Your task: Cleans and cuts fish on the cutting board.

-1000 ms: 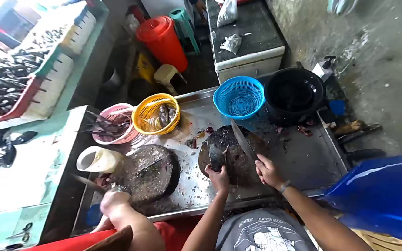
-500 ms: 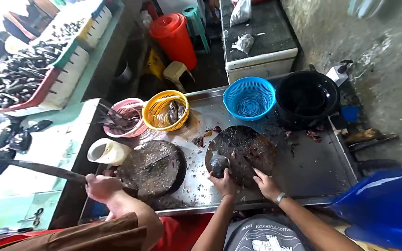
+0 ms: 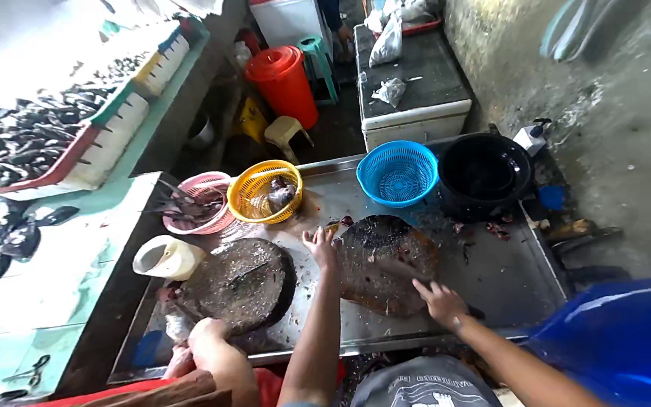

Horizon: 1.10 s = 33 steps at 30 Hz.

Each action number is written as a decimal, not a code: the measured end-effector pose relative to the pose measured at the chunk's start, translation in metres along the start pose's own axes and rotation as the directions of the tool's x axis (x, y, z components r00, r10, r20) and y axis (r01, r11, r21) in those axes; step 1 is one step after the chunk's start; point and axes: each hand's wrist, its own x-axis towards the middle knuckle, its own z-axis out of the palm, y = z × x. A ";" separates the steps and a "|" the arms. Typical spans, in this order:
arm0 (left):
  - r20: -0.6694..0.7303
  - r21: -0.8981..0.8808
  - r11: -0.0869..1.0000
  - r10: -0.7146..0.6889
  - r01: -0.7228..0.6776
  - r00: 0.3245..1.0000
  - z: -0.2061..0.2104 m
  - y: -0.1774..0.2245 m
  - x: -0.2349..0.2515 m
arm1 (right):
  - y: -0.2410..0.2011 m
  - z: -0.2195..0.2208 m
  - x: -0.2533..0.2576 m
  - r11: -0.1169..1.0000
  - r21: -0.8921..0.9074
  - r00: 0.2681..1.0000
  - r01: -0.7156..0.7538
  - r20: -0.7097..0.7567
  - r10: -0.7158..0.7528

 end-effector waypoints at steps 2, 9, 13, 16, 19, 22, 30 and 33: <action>-0.013 0.055 0.998 -0.042 0.043 0.999 -0.013 -0.025 -0.032 | -0.019 -0.025 0.046 0.988 0.097 0.992 -0.121 0.031 0.119; -0.066 0.147 0.989 -0.002 0.012 0.998 -0.062 -0.053 -0.082 | -0.033 -0.019 0.055 1.000 0.000 0.996 -0.009 0.090 0.009; -0.009 0.144 0.989 0.026 -0.025 1.000 -0.058 -0.050 -0.094 | -0.024 -0.051 0.112 0.937 0.244 0.964 -0.251 -0.026 0.265; 0.178 0.225 0.968 0.069 -0.109 0.982 -0.030 -0.038 -0.089 | 0.008 -0.051 0.077 0.947 0.247 0.967 -0.208 -0.095 0.237; 0.492 0.476 0.801 0.100 -0.363 0.865 0.044 -0.019 -0.096 | 0.049 -0.030 0.013 0.950 0.208 0.948 -0.233 -0.168 0.270; 0.789 0.544 0.443 0.018 -0.713 0.614 0.160 -0.014 -0.120 | 0.082 -0.017 -0.032 0.921 0.241 0.918 -0.306 -0.182 0.353; 0.508 0.454 -0.299 -0.687 -0.840 0.519 0.400 -0.099 -0.109 | 0.125 -0.053 -0.041 0.877 0.204 0.885 -0.436 -0.081 0.459; 0.475 0.634 -0.157 -0.694 -0.757 0.541 0.405 -0.099 -0.108 | 0.130 -0.074 -0.021 0.895 0.177 0.895 -0.409 -0.112 0.431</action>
